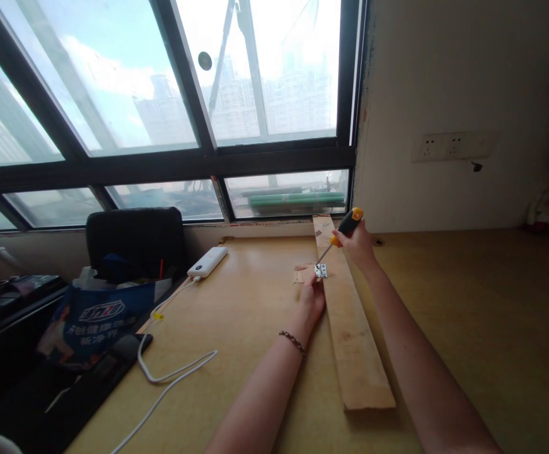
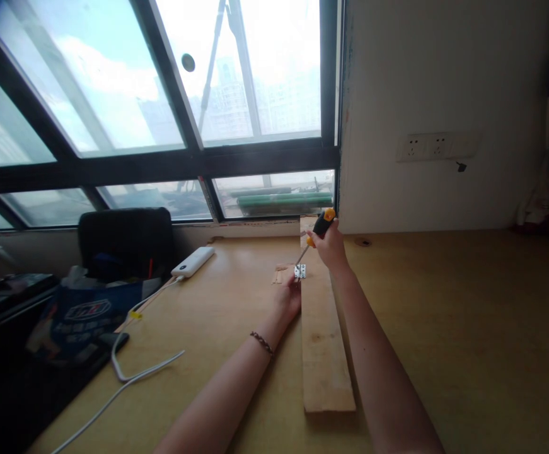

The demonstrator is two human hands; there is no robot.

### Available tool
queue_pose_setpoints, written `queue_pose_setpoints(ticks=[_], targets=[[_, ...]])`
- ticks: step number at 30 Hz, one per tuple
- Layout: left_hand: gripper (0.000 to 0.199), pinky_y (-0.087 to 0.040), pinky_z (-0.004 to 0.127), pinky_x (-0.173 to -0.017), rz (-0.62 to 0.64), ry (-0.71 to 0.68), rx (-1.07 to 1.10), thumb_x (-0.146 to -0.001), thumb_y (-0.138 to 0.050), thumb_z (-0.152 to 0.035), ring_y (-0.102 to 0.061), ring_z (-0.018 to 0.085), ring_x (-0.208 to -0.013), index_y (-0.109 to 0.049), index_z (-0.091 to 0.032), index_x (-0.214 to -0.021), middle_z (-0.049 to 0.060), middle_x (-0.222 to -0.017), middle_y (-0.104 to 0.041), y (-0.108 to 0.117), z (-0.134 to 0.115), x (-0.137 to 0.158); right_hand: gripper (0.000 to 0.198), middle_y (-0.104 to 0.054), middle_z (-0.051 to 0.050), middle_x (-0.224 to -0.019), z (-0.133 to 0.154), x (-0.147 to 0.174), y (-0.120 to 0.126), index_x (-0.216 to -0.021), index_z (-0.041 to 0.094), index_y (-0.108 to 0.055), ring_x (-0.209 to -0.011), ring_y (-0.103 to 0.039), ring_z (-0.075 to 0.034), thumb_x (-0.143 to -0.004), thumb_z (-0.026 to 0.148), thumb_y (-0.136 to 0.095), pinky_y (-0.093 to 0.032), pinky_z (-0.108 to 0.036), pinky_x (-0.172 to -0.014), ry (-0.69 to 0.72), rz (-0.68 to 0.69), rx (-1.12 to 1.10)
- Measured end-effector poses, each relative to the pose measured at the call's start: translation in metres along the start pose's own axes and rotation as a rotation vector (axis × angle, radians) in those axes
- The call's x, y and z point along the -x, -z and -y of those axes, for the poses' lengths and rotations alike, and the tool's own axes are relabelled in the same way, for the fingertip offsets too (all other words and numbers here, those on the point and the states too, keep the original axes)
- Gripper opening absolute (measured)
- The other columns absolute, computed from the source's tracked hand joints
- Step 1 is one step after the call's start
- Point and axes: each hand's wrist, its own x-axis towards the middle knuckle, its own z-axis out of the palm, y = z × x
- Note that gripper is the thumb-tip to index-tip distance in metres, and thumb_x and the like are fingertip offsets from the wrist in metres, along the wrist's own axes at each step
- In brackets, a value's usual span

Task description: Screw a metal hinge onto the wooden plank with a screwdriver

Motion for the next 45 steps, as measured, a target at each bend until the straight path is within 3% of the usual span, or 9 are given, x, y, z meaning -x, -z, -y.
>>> queue_pose_setpoints(ticks=[10,19,34,40,45], targets=[[0.015,-0.043,0.04,-0.091,0.007,0.028,0.004,-0.076,-0.047,-0.022,-0.059,0.022,-0.097,-0.06,-0.017,-0.082,0.008,-0.09,-0.066,0.003,0.0,-0.001,0.048,-0.051,0.006,-0.058,0.012,0.008,-0.002,-0.082,0.023,-0.043,-0.05,-0.052,-0.014,-0.05,0.033,-0.077,-0.038,-0.022,-0.046,0.165,0.056,0.169],[0.012,-0.044,0.035,-0.089,-0.034,0.001,-0.007,-0.075,-0.048,-0.019,-0.06,0.019,-0.095,-0.059,-0.017,-0.079,0.007,-0.088,-0.066,0.001,-0.001,-0.001,0.049,-0.052,0.008,-0.052,0.028,0.012,-0.005,-0.076,0.022,-0.045,-0.042,-0.048,-0.011,-0.042,0.024,-0.08,-0.035,-0.021,-0.044,0.064,0.134,0.084],[0.016,-0.047,0.037,-0.083,0.042,0.088,0.091,-0.072,-0.048,-0.018,-0.063,0.021,-0.084,-0.062,-0.013,-0.079,0.008,-0.075,-0.067,0.004,-0.001,-0.002,0.045,-0.055,0.003,-0.055,0.023,0.013,-0.007,-0.093,0.018,-0.042,-0.05,-0.058,-0.019,-0.061,0.036,-0.069,-0.041,-0.026,-0.049,0.253,0.22,0.447],[0.015,-0.046,0.036,-0.084,0.021,0.075,0.086,-0.071,-0.05,-0.019,-0.063,0.021,-0.083,-0.062,-0.014,-0.078,0.007,-0.075,-0.067,0.003,0.0,-0.002,0.046,-0.06,-0.004,-0.065,0.027,0.022,-0.013,-0.097,0.017,-0.04,-0.06,-0.061,-0.026,-0.066,0.043,-0.063,-0.043,-0.031,-0.052,0.351,0.094,0.566],[0.017,-0.046,0.036,-0.083,-0.008,0.057,0.068,-0.072,-0.049,-0.02,-0.063,0.022,-0.083,-0.062,-0.014,-0.08,0.007,-0.078,-0.067,0.001,0.002,-0.003,0.04,-0.061,-0.003,-0.068,0.026,0.026,-0.016,-0.097,0.018,-0.039,-0.056,-0.061,-0.022,-0.07,0.039,-0.059,-0.044,-0.029,-0.049,0.303,0.07,0.485]])
